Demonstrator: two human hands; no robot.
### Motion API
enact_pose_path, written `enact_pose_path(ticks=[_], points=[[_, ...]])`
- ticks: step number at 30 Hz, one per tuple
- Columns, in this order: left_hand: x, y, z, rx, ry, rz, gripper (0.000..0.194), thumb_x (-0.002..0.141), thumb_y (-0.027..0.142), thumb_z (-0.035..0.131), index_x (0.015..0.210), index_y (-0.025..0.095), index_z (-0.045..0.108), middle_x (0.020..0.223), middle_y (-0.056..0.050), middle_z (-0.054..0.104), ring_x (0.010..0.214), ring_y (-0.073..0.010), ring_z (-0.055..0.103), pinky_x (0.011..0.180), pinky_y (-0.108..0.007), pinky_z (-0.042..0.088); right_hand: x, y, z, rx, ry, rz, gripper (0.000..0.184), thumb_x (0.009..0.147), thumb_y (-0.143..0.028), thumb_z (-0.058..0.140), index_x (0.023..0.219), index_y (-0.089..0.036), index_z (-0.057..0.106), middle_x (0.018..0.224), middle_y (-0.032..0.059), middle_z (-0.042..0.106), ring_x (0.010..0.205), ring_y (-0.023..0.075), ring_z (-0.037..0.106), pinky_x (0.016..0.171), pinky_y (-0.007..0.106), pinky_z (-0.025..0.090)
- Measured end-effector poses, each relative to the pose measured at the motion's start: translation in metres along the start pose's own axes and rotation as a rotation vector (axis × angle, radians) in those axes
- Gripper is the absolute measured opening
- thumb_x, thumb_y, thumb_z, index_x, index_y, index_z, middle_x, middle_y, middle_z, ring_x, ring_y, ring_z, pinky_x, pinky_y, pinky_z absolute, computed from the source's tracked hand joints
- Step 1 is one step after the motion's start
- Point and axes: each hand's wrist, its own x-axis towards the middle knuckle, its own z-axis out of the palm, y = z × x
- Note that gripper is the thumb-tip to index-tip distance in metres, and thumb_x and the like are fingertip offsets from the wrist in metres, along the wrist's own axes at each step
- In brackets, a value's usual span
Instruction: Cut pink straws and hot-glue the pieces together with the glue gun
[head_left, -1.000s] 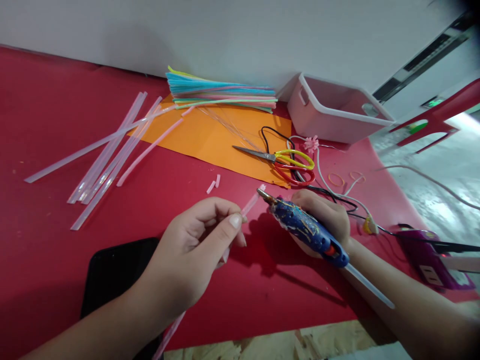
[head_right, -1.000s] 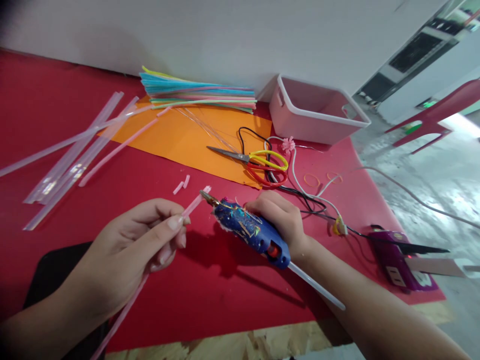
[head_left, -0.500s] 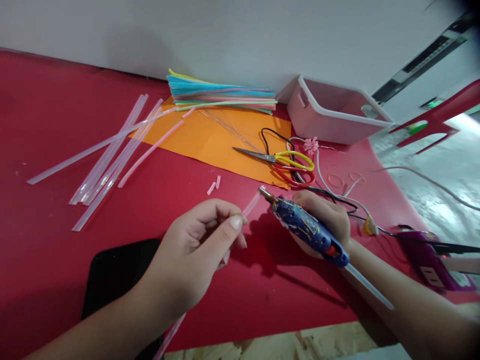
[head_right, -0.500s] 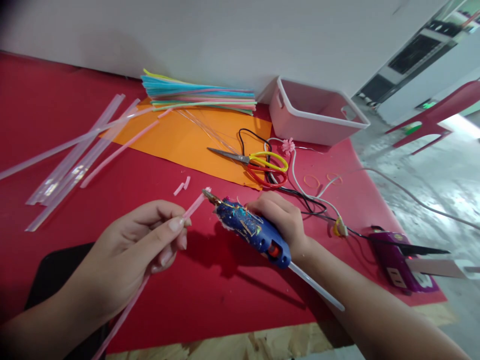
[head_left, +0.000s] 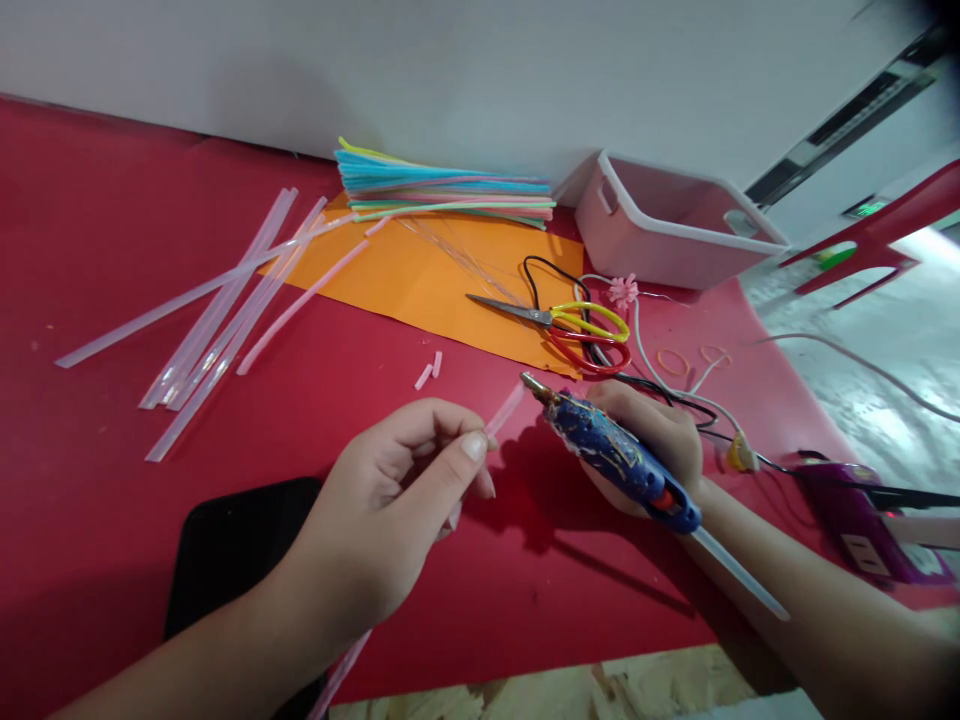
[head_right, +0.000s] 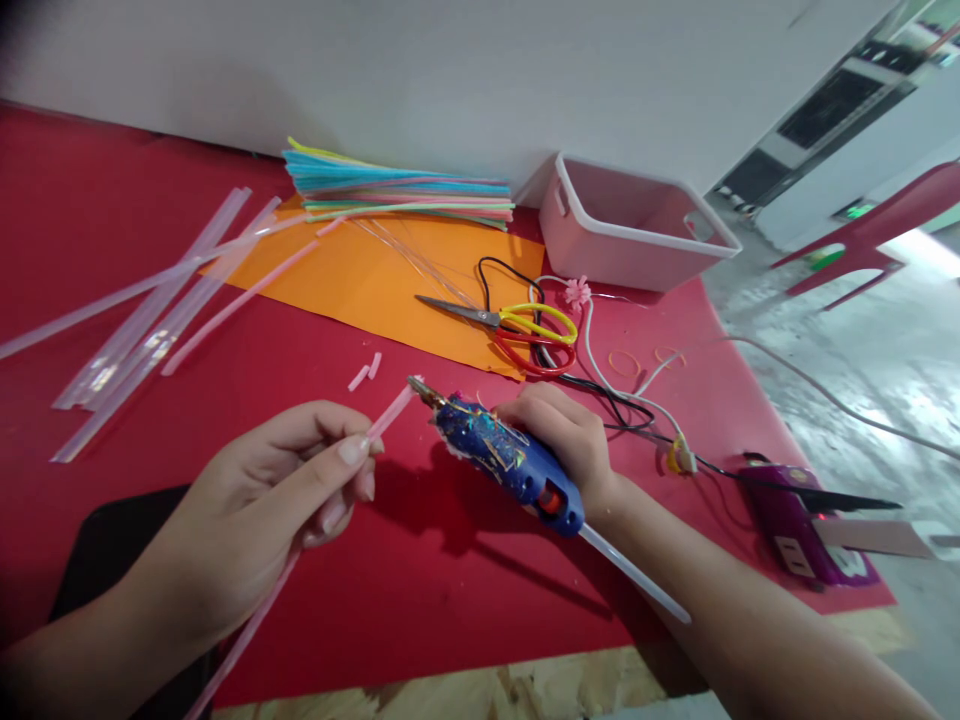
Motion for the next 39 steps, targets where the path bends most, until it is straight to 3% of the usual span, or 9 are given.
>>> enact_pose_path(ticks=[6,12,16,21,29,39], points=[[-0.0004,0.0005,0.0002,-0.001,0.026,-0.013,0.012,0.093,0.028,0.062,0.082,0.022,0.066,0.064,0.006,0.063,0.048,-0.0027,0.045,0.043,-0.013,0.032,0.0015,-0.0016,0.0006,-0.020,0.033,-0.002,0.013,0.081,-0.024,0.066,0.090,-0.023,0.056,0.070,0.0032,0.058,0.058,0.0171,0.055,0.052,0.030,0.044],[0.0016,-0.0010,0.0000,-0.011,0.008,0.015,0.014,0.093,0.028,0.061,0.082,0.022,0.065,0.065,0.006,0.063,0.048,-0.0028,0.045,0.043,-0.013,0.032,0.0009,-0.0018,0.0020,0.014,0.171,-0.060,0.011,0.082,-0.017,0.065,0.089,-0.022,0.059,0.072,0.0017,0.059,0.059,0.0151,0.056,0.053,0.028,0.045],[0.0012,0.0007,0.0029,-0.016,0.031,0.009,0.013,0.093,0.026,0.061,0.082,0.020,0.064,0.064,0.005,0.063,0.047,-0.0033,0.045,0.043,-0.014,0.032,-0.0002,-0.0004,0.0039,0.108,0.041,-0.113,0.004,0.088,-0.024,0.063,0.090,-0.021,0.062,0.073,0.0038,0.059,0.063,0.0179,0.057,0.056,0.032,0.047],[0.0001,0.0048,0.0063,-0.001,0.067,-0.007,0.011,0.089,0.024,0.063,0.080,0.019,0.064,0.061,0.004,0.062,0.046,-0.0045,0.045,0.041,-0.016,0.031,-0.0010,-0.0006,0.0063,0.153,-0.029,-0.074,0.012,0.094,-0.033,0.054,0.094,-0.024,0.063,0.073,0.0064,0.062,0.065,0.0216,0.057,0.061,0.038,0.047],[0.0003,0.0074,0.0071,-0.001,0.070,-0.014,0.010,0.088,0.023,0.064,0.080,0.018,0.066,0.059,0.004,0.062,0.045,-0.0042,0.044,0.041,-0.015,0.030,0.0021,-0.0012,0.0064,0.093,-0.057,-0.138,0.009,0.092,-0.029,0.056,0.095,-0.022,0.061,0.076,0.0059,0.064,0.068,0.0194,0.057,0.063,0.034,0.046],[0.0015,0.0062,0.0068,-0.018,0.064,-0.020,0.011,0.088,0.025,0.064,0.079,0.018,0.065,0.060,0.004,0.060,0.044,-0.0042,0.040,0.041,-0.016,0.029,0.0016,0.0007,0.0060,0.091,-0.037,-0.110,0.012,0.092,-0.029,0.055,0.092,-0.019,0.062,0.072,0.0052,0.062,0.067,0.0187,0.057,0.063,0.033,0.046]])
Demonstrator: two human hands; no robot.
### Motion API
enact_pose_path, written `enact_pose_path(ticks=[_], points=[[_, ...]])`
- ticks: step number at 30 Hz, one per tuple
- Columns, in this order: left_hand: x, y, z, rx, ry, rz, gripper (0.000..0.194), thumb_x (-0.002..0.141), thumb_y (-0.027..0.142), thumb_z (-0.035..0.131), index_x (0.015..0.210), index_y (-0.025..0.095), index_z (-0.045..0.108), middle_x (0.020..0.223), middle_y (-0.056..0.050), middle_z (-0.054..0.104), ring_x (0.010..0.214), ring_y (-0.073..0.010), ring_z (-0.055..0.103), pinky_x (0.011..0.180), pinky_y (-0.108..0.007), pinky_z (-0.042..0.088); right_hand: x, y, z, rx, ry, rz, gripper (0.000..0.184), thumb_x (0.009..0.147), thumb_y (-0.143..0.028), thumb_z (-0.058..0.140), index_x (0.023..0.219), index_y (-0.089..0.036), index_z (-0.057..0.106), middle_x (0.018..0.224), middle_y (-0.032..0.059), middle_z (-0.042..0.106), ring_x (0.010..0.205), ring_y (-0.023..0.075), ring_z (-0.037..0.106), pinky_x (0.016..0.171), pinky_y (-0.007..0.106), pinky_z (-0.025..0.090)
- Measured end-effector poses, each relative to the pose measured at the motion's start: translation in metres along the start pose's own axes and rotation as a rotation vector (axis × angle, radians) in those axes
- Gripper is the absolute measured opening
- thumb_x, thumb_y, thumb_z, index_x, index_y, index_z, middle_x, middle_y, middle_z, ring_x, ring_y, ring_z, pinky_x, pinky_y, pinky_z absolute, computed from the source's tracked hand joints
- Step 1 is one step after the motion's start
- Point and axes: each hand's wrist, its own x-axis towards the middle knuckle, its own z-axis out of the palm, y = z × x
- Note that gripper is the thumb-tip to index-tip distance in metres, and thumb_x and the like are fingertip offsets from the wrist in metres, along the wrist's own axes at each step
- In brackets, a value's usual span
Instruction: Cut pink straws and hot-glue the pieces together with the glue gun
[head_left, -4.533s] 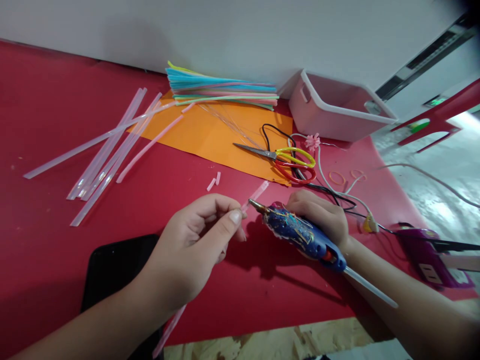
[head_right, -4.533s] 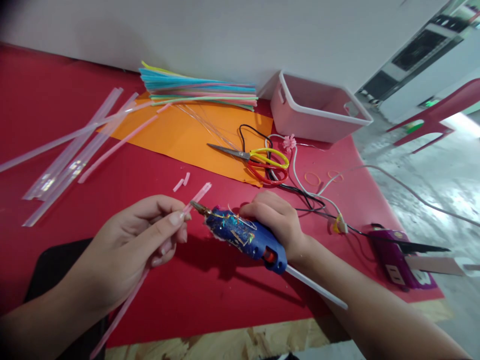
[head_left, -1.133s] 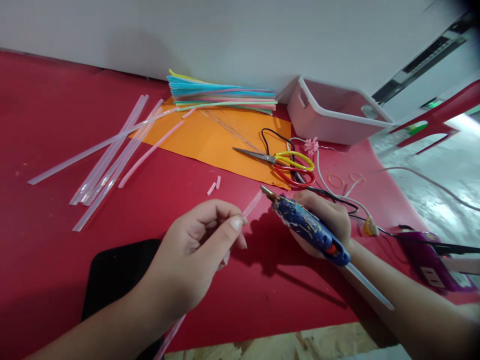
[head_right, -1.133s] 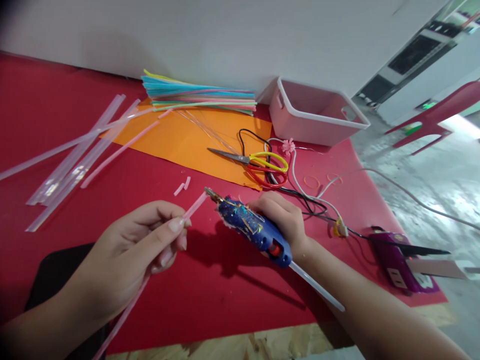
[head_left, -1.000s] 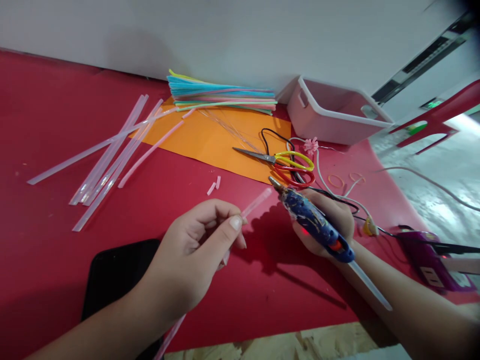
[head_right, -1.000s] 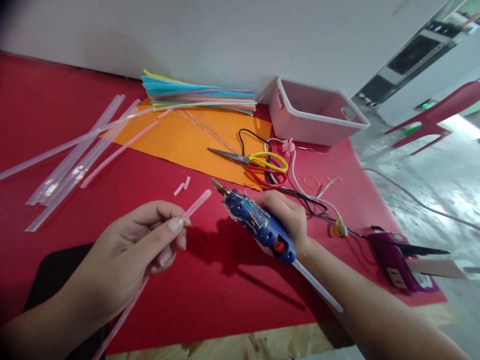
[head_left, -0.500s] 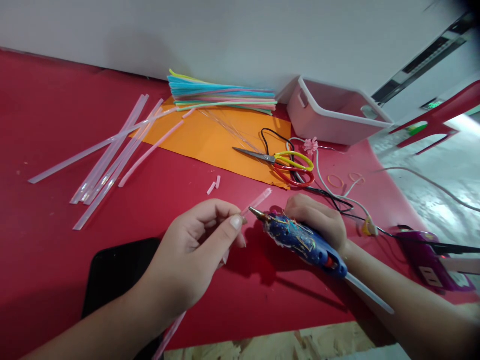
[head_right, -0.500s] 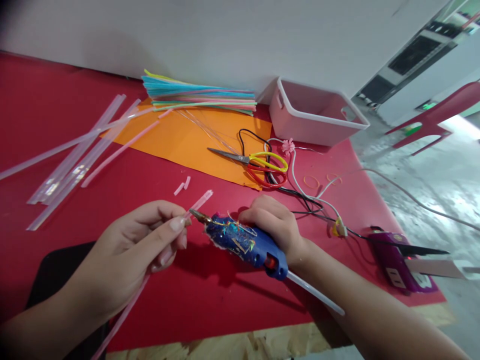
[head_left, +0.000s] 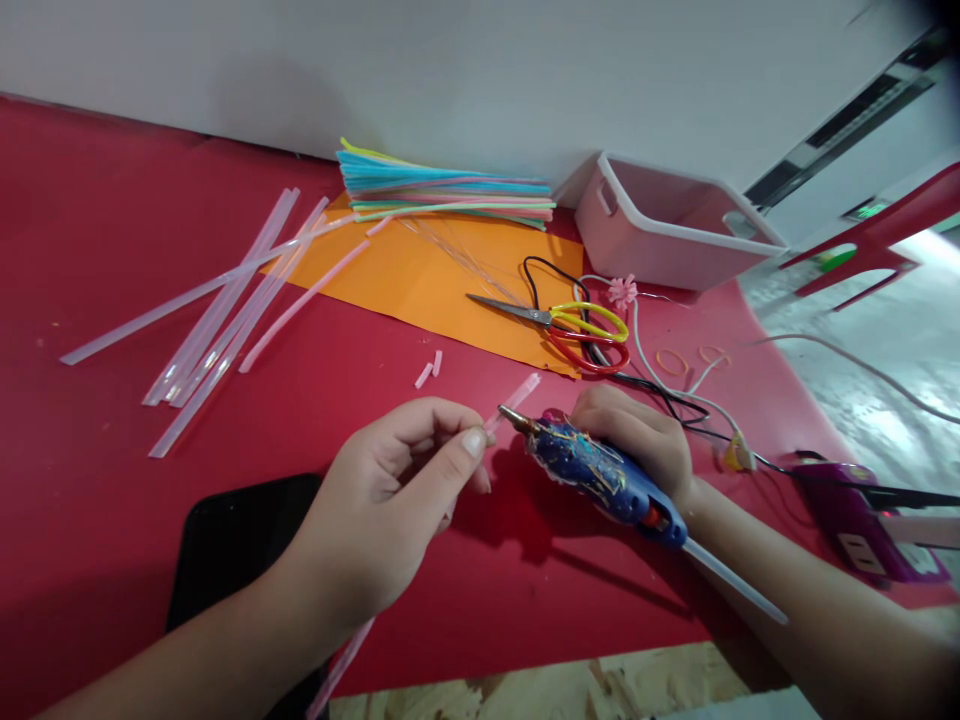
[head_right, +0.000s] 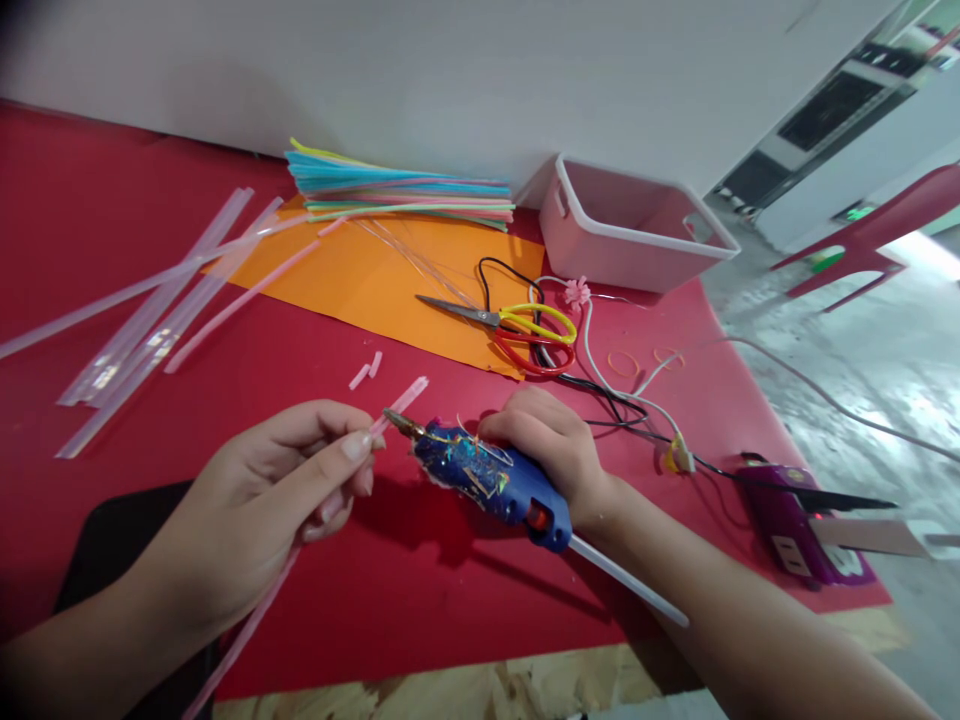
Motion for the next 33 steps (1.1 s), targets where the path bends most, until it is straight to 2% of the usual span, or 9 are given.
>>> enact_pose_path(ticks=[15,33], points=[[-0.0011,-0.0004,-0.0014,0.069,0.017,0.044,0.014,0.088,0.026,0.064,0.077,0.019,0.063,0.060,0.004,0.057,0.045,-0.0051,0.040,0.042,-0.018,0.030,-0.0011,0.0014,-0.0023,-0.034,0.012,0.014,0.005,0.090,-0.025,0.058,0.094,-0.023,0.060,0.069,0.0043,0.059,0.065,0.0210,0.057,0.059,0.035,0.044],[-0.0010,-0.0029,-0.0035,0.075,0.023,0.058,0.010,0.087,0.025,0.064,0.079,0.020,0.065,0.060,0.005,0.059,0.044,-0.0042,0.040,0.042,-0.019,0.029,-0.0001,-0.0003,-0.0035,-0.036,0.020,0.028,0.008,0.088,-0.024,0.060,0.096,-0.024,0.059,0.071,0.0041,0.058,0.064,0.0204,0.055,0.059,0.034,0.044]])
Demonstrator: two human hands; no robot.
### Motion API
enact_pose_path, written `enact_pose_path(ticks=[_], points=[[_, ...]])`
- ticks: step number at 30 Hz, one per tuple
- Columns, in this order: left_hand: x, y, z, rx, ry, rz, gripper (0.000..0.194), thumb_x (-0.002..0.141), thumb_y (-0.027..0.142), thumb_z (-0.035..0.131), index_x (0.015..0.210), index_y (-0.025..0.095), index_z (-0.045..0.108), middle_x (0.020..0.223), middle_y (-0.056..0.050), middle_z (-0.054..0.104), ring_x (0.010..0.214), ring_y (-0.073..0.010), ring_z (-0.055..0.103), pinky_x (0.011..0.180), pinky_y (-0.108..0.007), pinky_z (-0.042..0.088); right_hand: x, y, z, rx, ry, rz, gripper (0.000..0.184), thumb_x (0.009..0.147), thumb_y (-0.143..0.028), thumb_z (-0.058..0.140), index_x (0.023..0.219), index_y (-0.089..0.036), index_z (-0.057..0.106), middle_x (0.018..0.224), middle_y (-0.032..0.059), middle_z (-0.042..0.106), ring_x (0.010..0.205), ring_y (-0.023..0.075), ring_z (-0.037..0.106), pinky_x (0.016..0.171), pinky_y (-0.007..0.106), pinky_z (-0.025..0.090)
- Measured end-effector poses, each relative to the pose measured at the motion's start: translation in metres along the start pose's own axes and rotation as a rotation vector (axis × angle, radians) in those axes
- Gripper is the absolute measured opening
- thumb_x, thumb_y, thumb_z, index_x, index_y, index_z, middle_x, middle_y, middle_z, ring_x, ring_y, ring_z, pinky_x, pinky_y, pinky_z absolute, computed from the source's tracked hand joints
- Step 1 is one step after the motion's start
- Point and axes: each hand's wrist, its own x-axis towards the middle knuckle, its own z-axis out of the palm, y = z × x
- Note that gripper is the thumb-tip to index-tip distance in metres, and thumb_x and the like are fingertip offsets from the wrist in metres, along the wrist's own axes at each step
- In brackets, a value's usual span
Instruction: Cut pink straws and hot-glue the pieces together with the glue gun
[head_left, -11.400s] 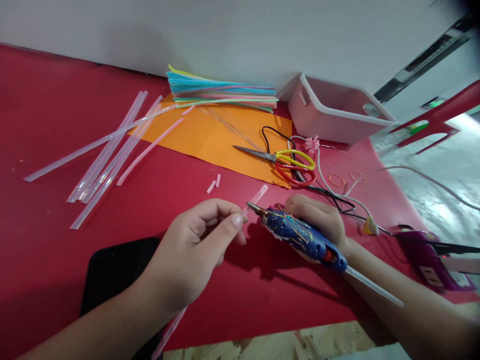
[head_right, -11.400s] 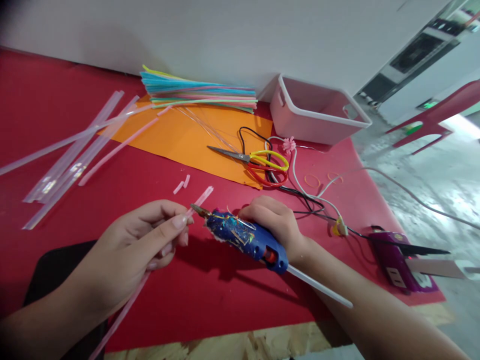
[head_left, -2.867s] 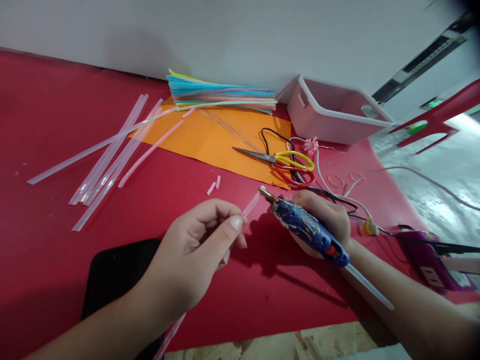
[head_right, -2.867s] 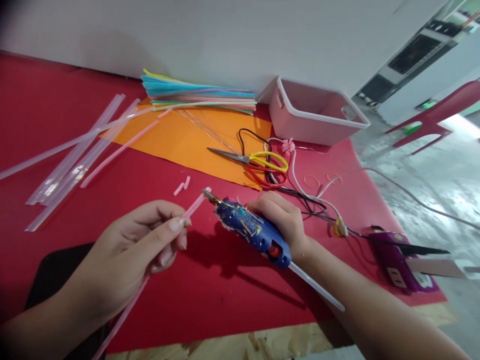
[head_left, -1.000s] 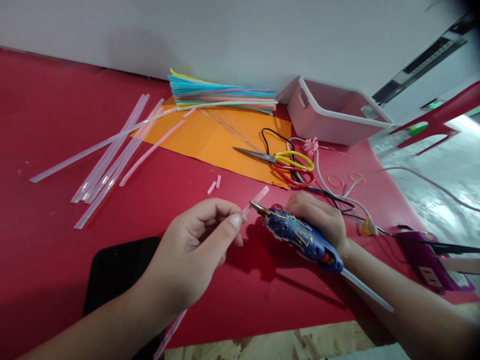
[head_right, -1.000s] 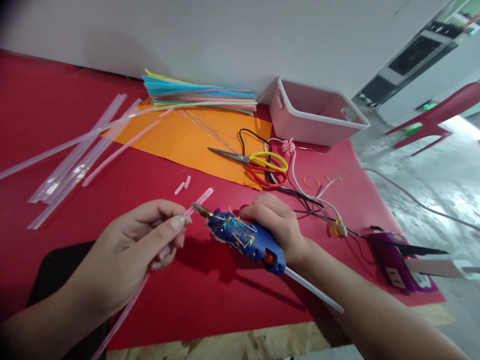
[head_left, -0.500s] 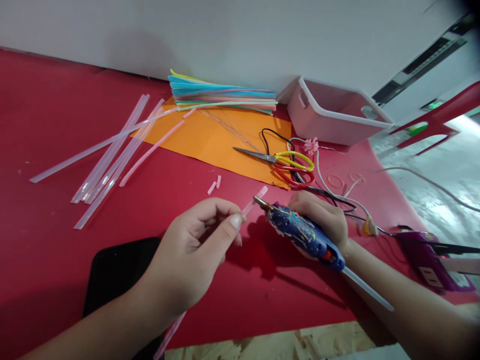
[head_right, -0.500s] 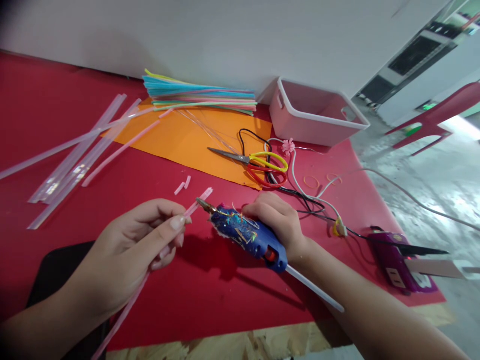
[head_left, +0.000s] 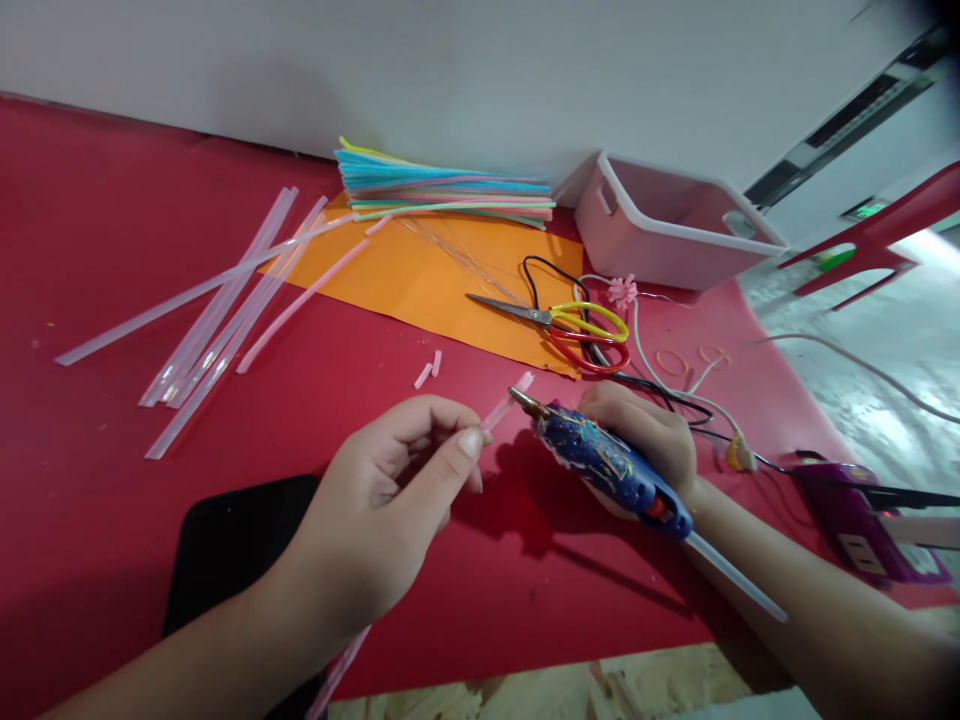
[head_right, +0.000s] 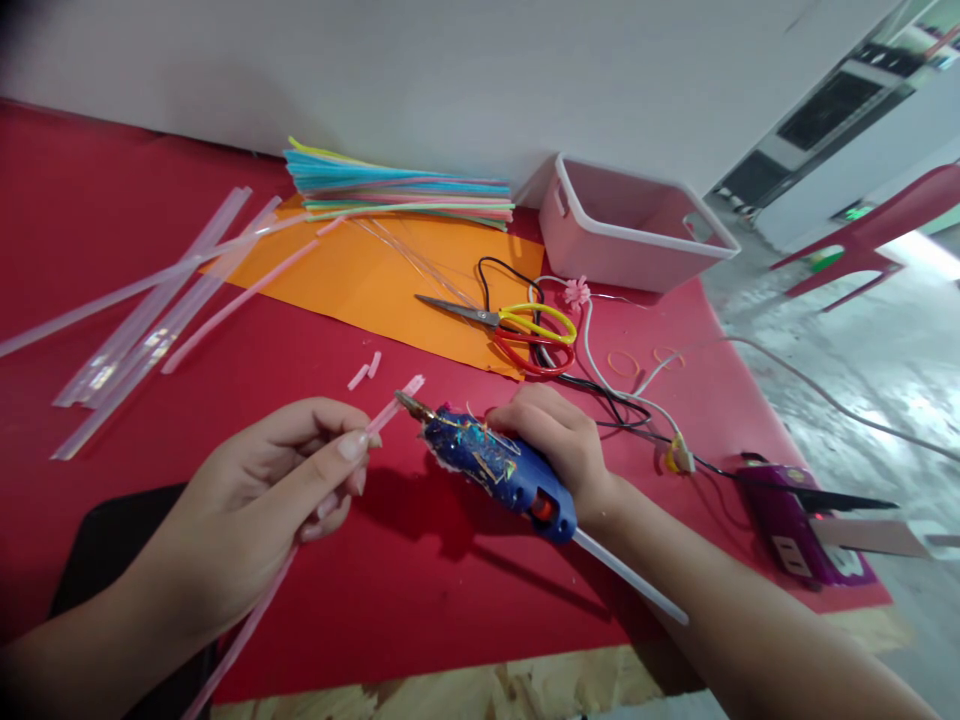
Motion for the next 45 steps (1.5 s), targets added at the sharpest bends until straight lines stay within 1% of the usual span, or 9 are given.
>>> enact_pose_path(ticks=[6,13,18,24,27,33,38,42,45], points=[[0.0007,0.0002,0.0005,-0.002,-0.007,0.000,0.010,0.088,0.024,0.063,0.079,0.020,0.065,0.061,0.005,0.059,0.044,-0.0044,0.040,0.043,-0.019,0.030,-0.0017,0.0018,-0.0001,0.003,-0.003,-0.007,0.012,0.086,-0.022,0.063,0.096,-0.020,0.058,0.074,0.0040,0.058,0.066,0.0191,0.055,0.060,0.033,0.044],[-0.0002,0.0008,-0.0010,0.001,-0.022,-0.012,0.011,0.090,0.027,0.062,0.081,0.020,0.064,0.061,0.005,0.058,0.045,-0.0042,0.040,0.043,-0.018,0.031,-0.0032,0.0005,-0.0009,-0.022,0.003,0.035,0.010,0.087,-0.026,0.062,0.096,-0.023,0.058,0.074,0.0056,0.059,0.065,0.0209,0.056,0.057,0.035,0.045],[0.0012,-0.0007,0.0000,-0.015,-0.027,-0.020,0.012,0.090,0.029,0.063,0.082,0.020,0.064,0.061,0.005,0.057,0.045,-0.0044,0.039,0.042,-0.016,0.030,-0.0026,0.0005,-0.0013,-0.027,0.008,0.038,0.011,0.087,-0.027,0.063,0.096,-0.022,0.058,0.074,0.0046,0.059,0.064,0.0189,0.055,0.056,0.033,0.044],[0.0003,-0.0030,0.0001,-0.020,-0.024,-0.020,0.014,0.090,0.030,0.063,0.081,0.020,0.064,0.060,0.005,0.056,0.044,-0.0040,0.038,0.041,-0.015,0.029,-0.0030,0.0026,-0.0014,-0.028,0.027,0.036,0.022,0.088,-0.043,0.062,0.095,-0.023,0.057,0.073,0.0047,0.058,0.063,0.0194,0.054,0.054,0.033,0.041],[-0.0002,-0.0032,-0.0004,-0.027,-0.032,-0.022,0.013,0.090,0.030,0.063,0.082,0.021,0.064,0.061,0.006,0.057,0.044,-0.0036,0.039,0.041,-0.015,0.030,-0.0032,0.0017,-0.0016,-0.029,0.029,0.052,0.025,0.088,-0.046,0.060,0.095,-0.023,0.057,0.074,0.0052,0.059,0.063,0.0196,0.054,0.055,0.033,0.042],[0.0000,-0.0031,-0.0010,-0.019,-0.023,-0.036,0.013,0.090,0.031,0.063,0.081,0.021,0.064,0.061,0.006,0.056,0.044,-0.0038,0.041,0.040,-0.014,0.030,0.0007,-0.0044,-0.0019,-0.064,0.063,0.116,0.013,0.085,-0.032,0.065,0.092,-0.024,0.057,0.072,0.0045,0.060,0.059,0.0188,0.055,0.052,0.032,0.043],[0.0008,-0.0038,-0.0008,-0.054,-0.021,-0.036,0.014,0.090,0.030,0.063,0.081,0.021,0.063,0.061,0.006,0.056,0.044,-0.0037,0.039,0.040,-0.014,0.030,0.0005,-0.0065,-0.0018,-0.041,0.151,0.061,0.007,0.086,-0.021,0.061,0.091,-0.025,0.058,0.072,0.0028,0.058,0.059,0.0172,0.055,0.053,0.031,0.044],[0.0007,-0.0038,-0.0008,-0.075,-0.039,-0.037,0.012,0.091,0.029,0.062,0.082,0.020,0.064,0.061,0.006,0.057,0.045,-0.0035,0.039,0.042,-0.013,0.032,-0.0008,-0.0034,-0.0005,0.053,0.028,-0.015,0.003,0.091,-0.024,0.057,0.094,-0.023,0.059,0.073,0.0047,0.057,0.066,0.0195,0.056,0.059,0.034,0.046],[0.0009,-0.0036,-0.0011,-0.090,-0.063,-0.035,0.010,0.091,0.028,0.062,0.085,0.021,0.065,0.062,0.006,0.058,0.045,-0.0028,0.039,0.042,-0.013,0.031,-0.0003,-0.0001,0.0021,0.099,-0.042,-0.054,0.010,0.094,-0.028,0.054,0.097,-0.022,0.061,0.075,0.0062,0.060,0.068,0.0206,0.056,0.063,0.037,0.046]])
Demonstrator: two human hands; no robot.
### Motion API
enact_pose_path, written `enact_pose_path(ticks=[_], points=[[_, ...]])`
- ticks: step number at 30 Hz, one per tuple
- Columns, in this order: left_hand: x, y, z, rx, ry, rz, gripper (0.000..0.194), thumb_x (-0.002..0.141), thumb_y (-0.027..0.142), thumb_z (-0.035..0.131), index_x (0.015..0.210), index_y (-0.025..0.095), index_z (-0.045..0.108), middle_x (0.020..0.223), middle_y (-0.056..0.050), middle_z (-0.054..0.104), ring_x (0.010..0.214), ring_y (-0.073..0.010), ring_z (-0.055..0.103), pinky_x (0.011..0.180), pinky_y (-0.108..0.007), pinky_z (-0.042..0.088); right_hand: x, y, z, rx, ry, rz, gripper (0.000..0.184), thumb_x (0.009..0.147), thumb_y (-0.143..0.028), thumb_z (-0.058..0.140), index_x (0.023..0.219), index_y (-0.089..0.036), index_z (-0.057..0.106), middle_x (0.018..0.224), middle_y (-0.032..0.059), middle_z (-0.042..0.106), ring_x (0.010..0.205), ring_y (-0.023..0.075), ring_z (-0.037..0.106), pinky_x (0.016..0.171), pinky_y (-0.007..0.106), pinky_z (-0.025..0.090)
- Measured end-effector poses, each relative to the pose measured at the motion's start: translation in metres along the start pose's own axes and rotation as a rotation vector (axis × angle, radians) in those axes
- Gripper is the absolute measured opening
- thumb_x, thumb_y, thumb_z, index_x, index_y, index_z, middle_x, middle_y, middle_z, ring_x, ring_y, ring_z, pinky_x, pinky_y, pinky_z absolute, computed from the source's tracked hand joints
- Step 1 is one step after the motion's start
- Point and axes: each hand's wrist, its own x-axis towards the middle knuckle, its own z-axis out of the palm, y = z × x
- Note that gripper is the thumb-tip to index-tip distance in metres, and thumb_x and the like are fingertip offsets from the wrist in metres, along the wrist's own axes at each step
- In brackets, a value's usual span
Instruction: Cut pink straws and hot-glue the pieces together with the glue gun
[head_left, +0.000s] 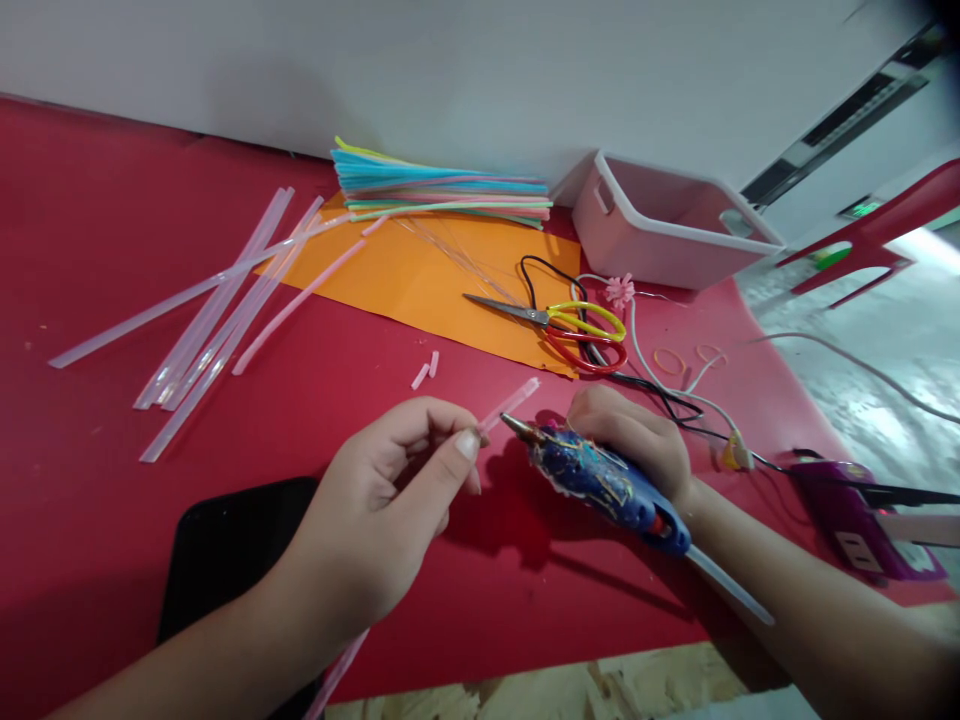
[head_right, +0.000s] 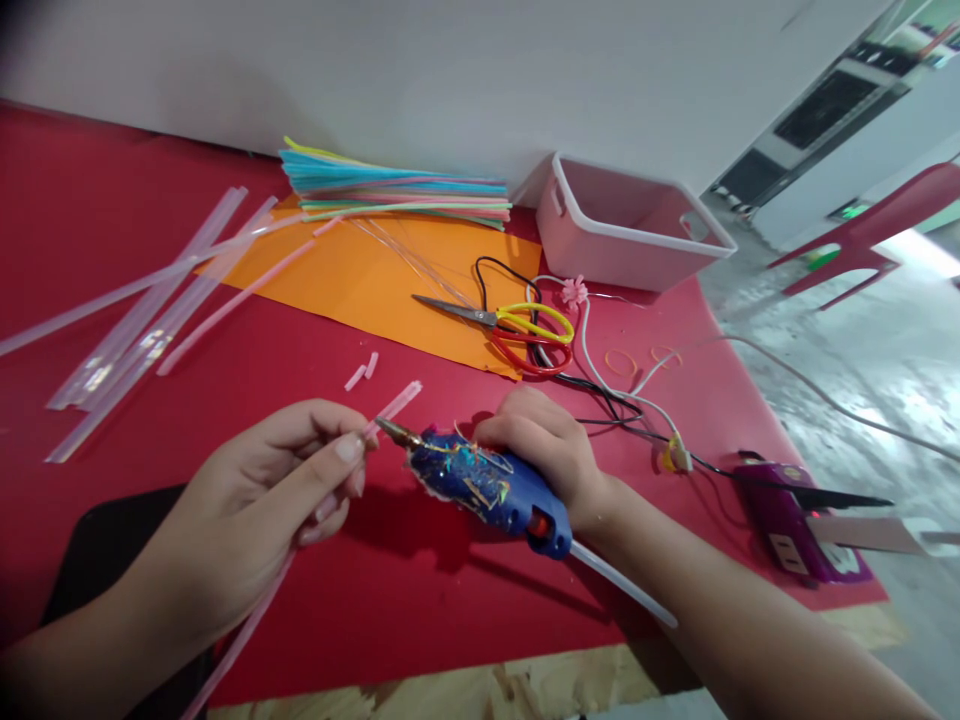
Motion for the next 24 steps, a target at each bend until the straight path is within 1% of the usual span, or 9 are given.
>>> enact_pose_path(ticks=[3,8,12,20,24], points=[[0.0001,0.0000,0.0000,-0.010,-0.008,0.003,0.011,0.091,0.029,0.062,0.084,0.020,0.065,0.063,0.006,0.058,0.044,-0.0024,0.039,0.042,-0.013,0.030,0.0016,0.0019,0.0019,-0.005,-0.035,-0.040,0.011,0.093,-0.027,0.055,0.100,-0.020,0.061,0.079,0.0064,0.062,0.070,0.0199,0.057,0.065,0.036,0.046],[-0.0020,-0.0005,-0.0001,-0.002,-0.006,0.004,0.013,0.093,0.031,0.061,0.085,0.021,0.065,0.064,0.006,0.058,0.045,-0.0028,0.040,0.042,-0.013,0.031,0.0037,0.0017,0.0022,-0.030,-0.049,-0.063,0.009,0.091,-0.023,0.057,0.099,-0.020,0.059,0.081,0.0065,0.065,0.072,0.0192,0.056,0.067,0.034,0.046],[-0.0021,-0.0004,-0.0003,0.001,-0.011,-0.003,0.013,0.093,0.030,0.060,0.084,0.021,0.064,0.063,0.006,0.057,0.047,-0.0032,0.041,0.043,-0.013,0.032,0.0022,0.0024,0.0017,-0.027,-0.050,-0.053,0.009,0.091,-0.023,0.058,0.099,-0.020,0.059,0.083,0.0067,0.065,0.072,0.0192,0.056,0.067,0.034,0.045],[-0.0009,0.0028,0.0029,0.012,0.027,0.010,0.011,0.091,0.026,0.061,0.083,0.020,0.064,0.060,0.005,0.058,0.046,-0.0044,0.041,0.041,-0.014,0.031,0.0013,0.0017,0.0015,-0.029,-0.018,-0.020,0.011,0.092,-0.029,0.058,0.096,-0.019,0.062,0.080,0.0060,0.065,0.070,0.0190,0.056,0.066,0.035,0.045],[-0.0022,0.0038,0.0034,0.018,0.044,0.001,0.010,0.090,0.025,0.062,0.081,0.020,0.064,0.060,0.005,0.057,0.046,-0.0048,0.041,0.041,-0.015,0.031,0.0017,0.0012,0.0003,-0.031,-0.023,-0.014,0.009,0.092,-0.027,0.058,0.097,-0.021,0.062,0.079,0.0059,0.064,0.069,0.0198,0.057,0.065,0.035,0.046]])
